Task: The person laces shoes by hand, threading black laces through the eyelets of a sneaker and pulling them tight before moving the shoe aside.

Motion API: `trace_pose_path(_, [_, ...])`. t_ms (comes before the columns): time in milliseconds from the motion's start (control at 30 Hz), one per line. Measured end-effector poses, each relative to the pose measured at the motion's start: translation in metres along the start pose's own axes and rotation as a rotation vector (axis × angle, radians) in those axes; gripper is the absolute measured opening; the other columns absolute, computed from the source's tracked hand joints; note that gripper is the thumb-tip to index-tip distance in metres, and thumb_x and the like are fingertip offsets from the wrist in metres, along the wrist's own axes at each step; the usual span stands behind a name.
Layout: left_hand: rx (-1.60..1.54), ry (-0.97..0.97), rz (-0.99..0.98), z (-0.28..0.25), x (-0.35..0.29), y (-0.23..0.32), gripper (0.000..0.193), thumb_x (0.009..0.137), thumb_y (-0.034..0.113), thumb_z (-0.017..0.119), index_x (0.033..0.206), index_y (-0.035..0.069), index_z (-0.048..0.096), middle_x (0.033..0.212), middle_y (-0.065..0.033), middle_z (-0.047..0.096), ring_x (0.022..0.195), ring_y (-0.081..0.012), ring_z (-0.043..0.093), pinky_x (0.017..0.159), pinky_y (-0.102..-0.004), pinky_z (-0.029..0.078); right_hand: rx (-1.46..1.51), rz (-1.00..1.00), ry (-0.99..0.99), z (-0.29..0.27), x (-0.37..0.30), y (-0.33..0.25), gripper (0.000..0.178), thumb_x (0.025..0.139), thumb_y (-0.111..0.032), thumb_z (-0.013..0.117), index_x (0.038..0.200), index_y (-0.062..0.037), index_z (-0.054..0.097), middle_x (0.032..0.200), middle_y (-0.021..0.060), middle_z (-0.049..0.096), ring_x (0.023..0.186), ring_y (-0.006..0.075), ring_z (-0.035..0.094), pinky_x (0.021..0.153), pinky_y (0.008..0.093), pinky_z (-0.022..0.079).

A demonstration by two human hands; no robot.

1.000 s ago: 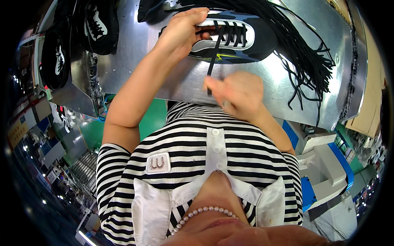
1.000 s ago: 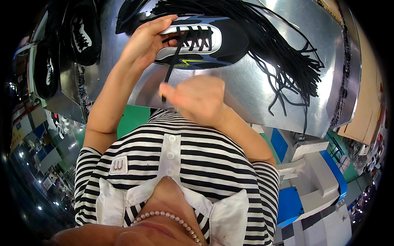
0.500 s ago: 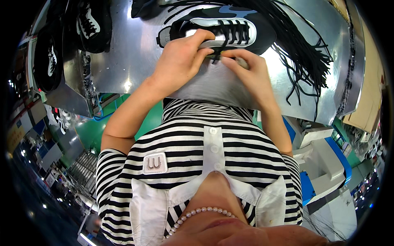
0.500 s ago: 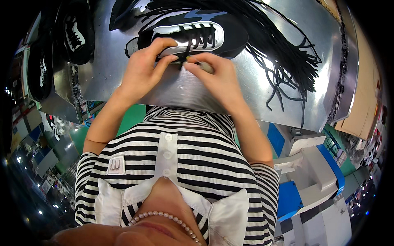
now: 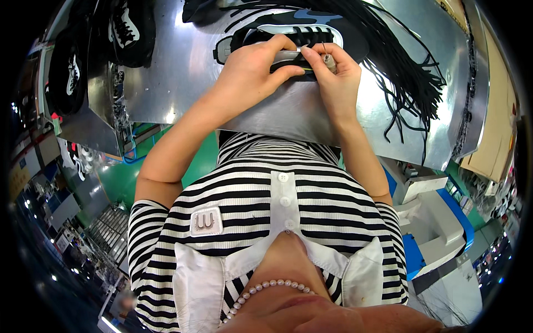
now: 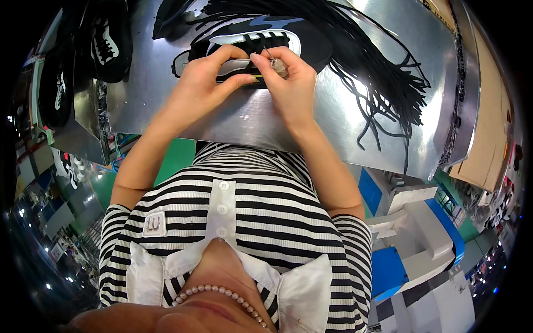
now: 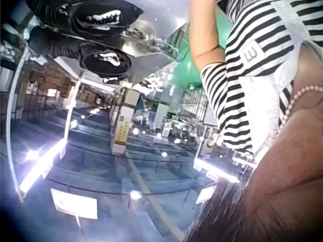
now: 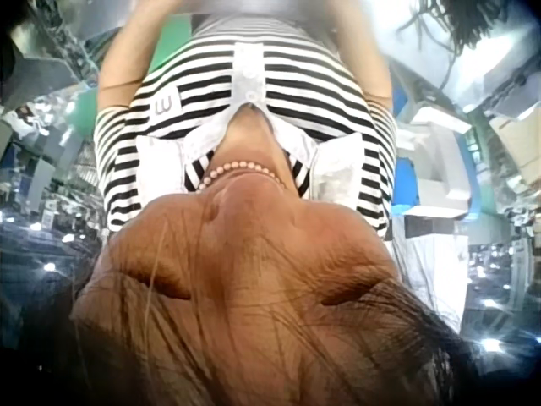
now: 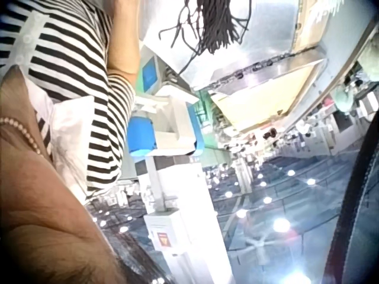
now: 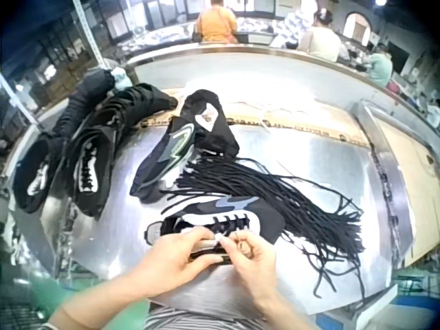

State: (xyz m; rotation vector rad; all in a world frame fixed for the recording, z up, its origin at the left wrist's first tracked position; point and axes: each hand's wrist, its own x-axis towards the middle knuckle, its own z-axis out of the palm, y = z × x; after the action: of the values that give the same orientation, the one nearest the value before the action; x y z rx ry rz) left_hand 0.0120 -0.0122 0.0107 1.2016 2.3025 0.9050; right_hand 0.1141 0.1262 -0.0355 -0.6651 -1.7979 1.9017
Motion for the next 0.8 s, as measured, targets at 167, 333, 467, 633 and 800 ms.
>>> trace_pose_path(167, [-0.035, 0.121, 0.012, 0.011, 0.001, -0.008, 0.031, 0.086, 0.020, 0.074, 0.109, 0.003, 0.062, 0.098, -0.0117, 0.071, 0.080, -0.0294, 0.070, 0.070, -0.0322, 0.052, -0.104, -0.067, -0.004, 0.002, -0.006, -0.005, 0.018, 0.091, -0.013, 0.070, 0.101, -0.0016, 0.060, 0.069, -0.0027, 0.059, 0.061, 0.0028, 0.047, 0.054, 0.0215, 0.038])
trace_pose_path(333, [0.022, 0.159, 0.053, 0.014, 0.002, -0.010, 0.029, 0.086, 0.019, 0.075, 0.107, 0.003, 0.063, 0.095, -0.0112, 0.071, 0.077, -0.0269, 0.070, 0.067, -0.0315, 0.053, -0.246, 0.062, -0.190, -0.020, -0.027, -0.012, 0.016, 0.097, -0.014, 0.060, 0.103, -0.0011, 0.053, 0.073, 0.0075, 0.064, 0.060, 0.0134, 0.057, 0.057, 0.0277, 0.043])
trace_pose_path(467, [0.016, 0.230, 0.144, 0.020, 0.003, -0.019, 0.027, 0.086, 0.024, 0.074, 0.106, 0.008, 0.063, 0.071, -0.0086, 0.064, 0.061, -0.0257, 0.064, 0.055, -0.0336, 0.048, -0.304, 0.104, -0.220, -0.021, -0.025, -0.016, 0.013, 0.098, -0.013, 0.060, 0.100, -0.0018, 0.055, 0.073, 0.0043, 0.063, 0.064, 0.0091, 0.055, 0.058, 0.0240, 0.042])
trace_pose_path(633, [0.027, 0.112, 0.154, 0.013, 0.001, -0.015, 0.029, 0.084, 0.016, 0.075, 0.109, 0.004, 0.066, 0.086, -0.0125, 0.069, 0.068, -0.0281, 0.066, 0.060, -0.0330, 0.050, -0.325, 0.137, -0.259, -0.022, -0.020, -0.016, 0.012, 0.098, -0.013, 0.060, 0.097, -0.0018, 0.055, 0.071, 0.0039, 0.063, 0.064, 0.0095, 0.057, 0.059, 0.0239, 0.043])
trace_pose_path(800, [0.089, 0.081, 0.409, 0.018, -0.005, -0.015, 0.032, 0.084, 0.012, 0.073, 0.113, 0.003, 0.063, 0.078, -0.0132, 0.066, 0.064, -0.0287, 0.063, 0.057, -0.0365, 0.048, -0.153, 0.352, -0.228, -0.010, -0.016, -0.014, 0.016, 0.096, -0.015, 0.061, 0.097, -0.0017, 0.051, 0.069, 0.0077, 0.066, 0.062, 0.0150, 0.062, 0.062, 0.0280, 0.048])
